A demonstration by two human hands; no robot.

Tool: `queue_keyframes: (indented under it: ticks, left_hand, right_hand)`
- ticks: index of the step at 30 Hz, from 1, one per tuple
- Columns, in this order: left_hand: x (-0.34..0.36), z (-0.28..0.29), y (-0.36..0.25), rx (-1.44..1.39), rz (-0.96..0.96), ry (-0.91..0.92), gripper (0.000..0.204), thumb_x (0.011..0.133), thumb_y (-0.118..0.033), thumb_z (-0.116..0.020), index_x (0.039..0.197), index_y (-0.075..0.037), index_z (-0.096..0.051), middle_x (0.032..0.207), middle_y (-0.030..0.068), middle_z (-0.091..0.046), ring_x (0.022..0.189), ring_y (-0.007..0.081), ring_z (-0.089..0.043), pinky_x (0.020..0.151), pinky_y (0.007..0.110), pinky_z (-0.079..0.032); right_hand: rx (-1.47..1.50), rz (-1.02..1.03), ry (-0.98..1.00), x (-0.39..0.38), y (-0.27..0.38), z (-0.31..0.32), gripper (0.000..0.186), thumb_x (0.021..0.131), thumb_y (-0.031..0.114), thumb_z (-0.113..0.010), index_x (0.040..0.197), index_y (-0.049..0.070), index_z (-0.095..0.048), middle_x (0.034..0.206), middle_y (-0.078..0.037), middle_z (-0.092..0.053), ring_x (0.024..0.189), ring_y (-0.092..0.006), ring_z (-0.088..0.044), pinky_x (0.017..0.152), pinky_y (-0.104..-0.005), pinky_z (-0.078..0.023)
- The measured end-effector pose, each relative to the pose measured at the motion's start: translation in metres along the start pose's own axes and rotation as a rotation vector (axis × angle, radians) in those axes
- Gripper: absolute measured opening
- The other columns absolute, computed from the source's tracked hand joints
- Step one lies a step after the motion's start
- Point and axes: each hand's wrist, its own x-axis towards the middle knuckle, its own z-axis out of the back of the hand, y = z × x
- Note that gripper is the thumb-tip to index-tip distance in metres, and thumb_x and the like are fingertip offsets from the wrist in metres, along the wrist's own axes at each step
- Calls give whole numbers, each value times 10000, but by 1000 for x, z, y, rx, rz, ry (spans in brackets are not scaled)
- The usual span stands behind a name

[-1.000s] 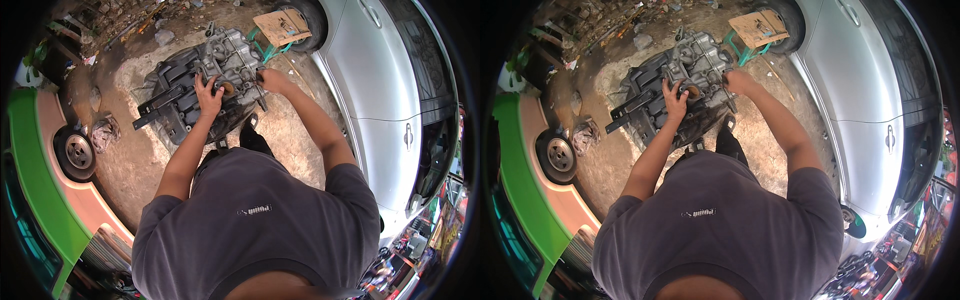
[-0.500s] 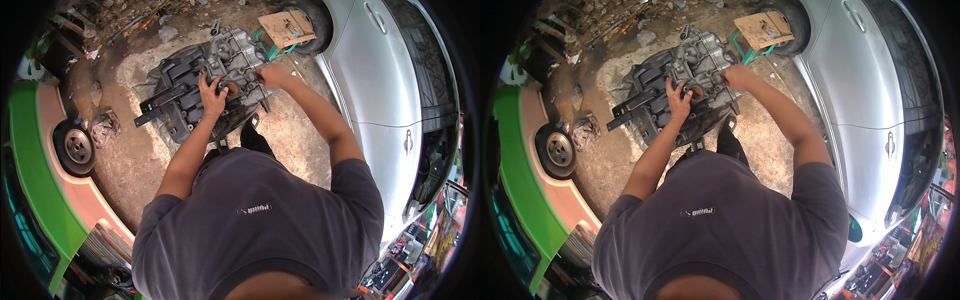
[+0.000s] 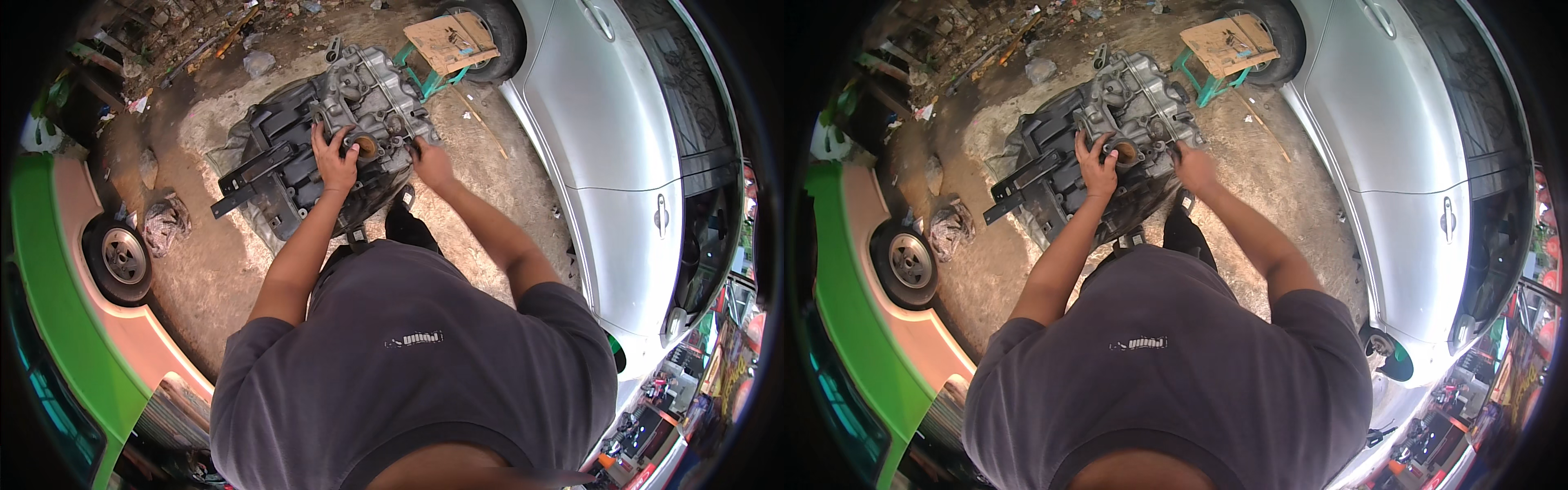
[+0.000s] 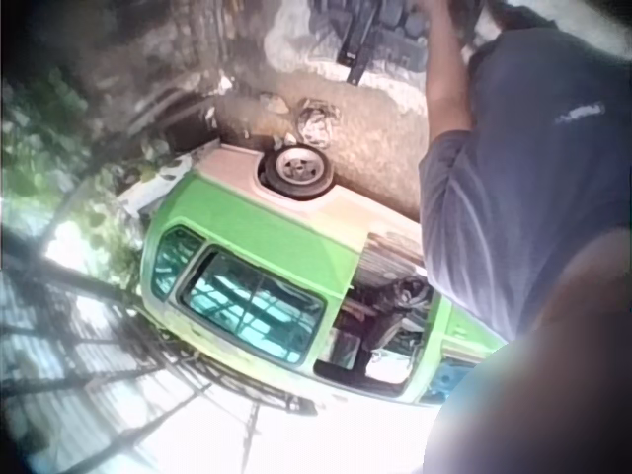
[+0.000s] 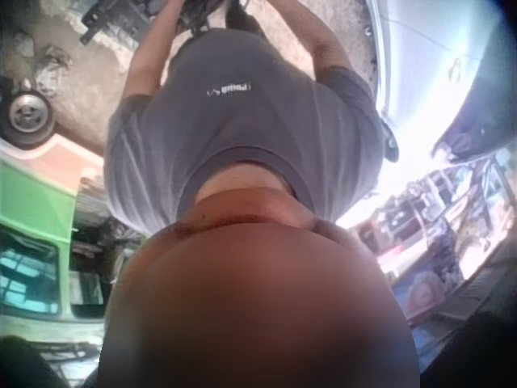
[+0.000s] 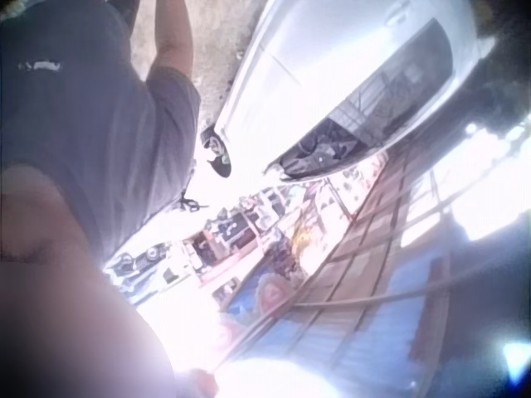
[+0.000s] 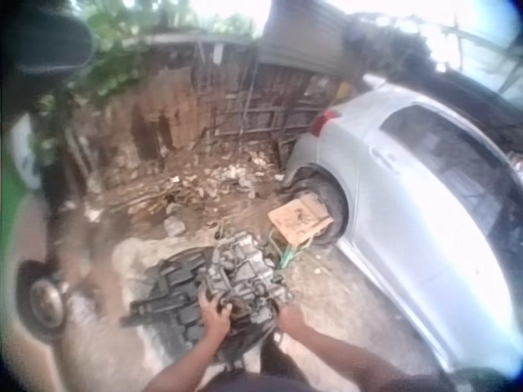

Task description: The person uses a wrench to loosen and remove bolts from a car engine block resting on the ground. They repeatedly reach for bolts, turn them, and place them on a nearby cardboard sheet, then continue working on different sections of the engine.

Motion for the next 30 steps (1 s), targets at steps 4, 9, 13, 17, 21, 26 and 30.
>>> queue_keyframes:
  ticks: [4,9,13,17,21,26,30]
  left_hand:
    - [0,0,1,-8,-10,-1,378,792,-357,-628,1121,-186,-701,1420,269,-373,1359,465,-287,1122,504,-247]
    - [1,1,1,-16,-11,9,368,809,-375,-623,1120,-197,-704,1425,271,-366,1365,465,-279,1124,506,-241]
    - [-1,0,1,-33,4,5,369,816,-394,-619,1117,-200,-707,1428,265,-364,1369,462,-273,1125,511,-237]
    - [0,0,2,-19,-2,4,371,814,-405,-620,1112,-204,-711,1429,258,-366,1372,457,-269,1126,518,-231]
    - [0,0,1,-21,11,10,361,815,-408,-621,1107,-216,-714,1436,249,-359,1375,454,-263,1128,536,-216]
    - [0,1,1,-38,22,14,357,818,-415,-619,1103,-224,-717,1443,242,-352,1380,453,-255,1133,559,-189]
    - [0,0,3,-23,34,14,358,821,-419,-616,1095,-214,-721,1440,244,-356,1381,452,-254,1134,561,-184]
  right_hand:
    - [424,-200,-261,-24,13,-63,306,934,278,-573,1142,54,-565,858,-295,-636,855,-491,-604,732,-538,-470]
    - [409,-128,-136,-16,-15,-39,334,909,285,-606,1124,30,-578,889,-289,-640,897,-474,-610,765,-517,-476]
    - [237,-16,37,2,-26,9,358,897,345,-607,1089,43,-602,933,-244,-661,925,-429,-624,778,-494,-496]
    - [-42,118,181,37,-9,48,354,877,391,-614,1007,63,-634,916,-202,-672,904,-389,-641,776,-481,-508]
    - [-267,240,293,62,8,73,337,857,383,-635,976,69,-659,920,-196,-675,905,-379,-645,780,-477,-513]
    - [-334,346,426,80,20,81,337,833,366,-663,964,56,-672,924,-201,-673,909,-379,-644,782,-475,-513]
    - [-349,396,466,85,27,82,338,824,356,-671,957,45,-674,933,-203,-673,914,-383,-642,785,-476,-512]
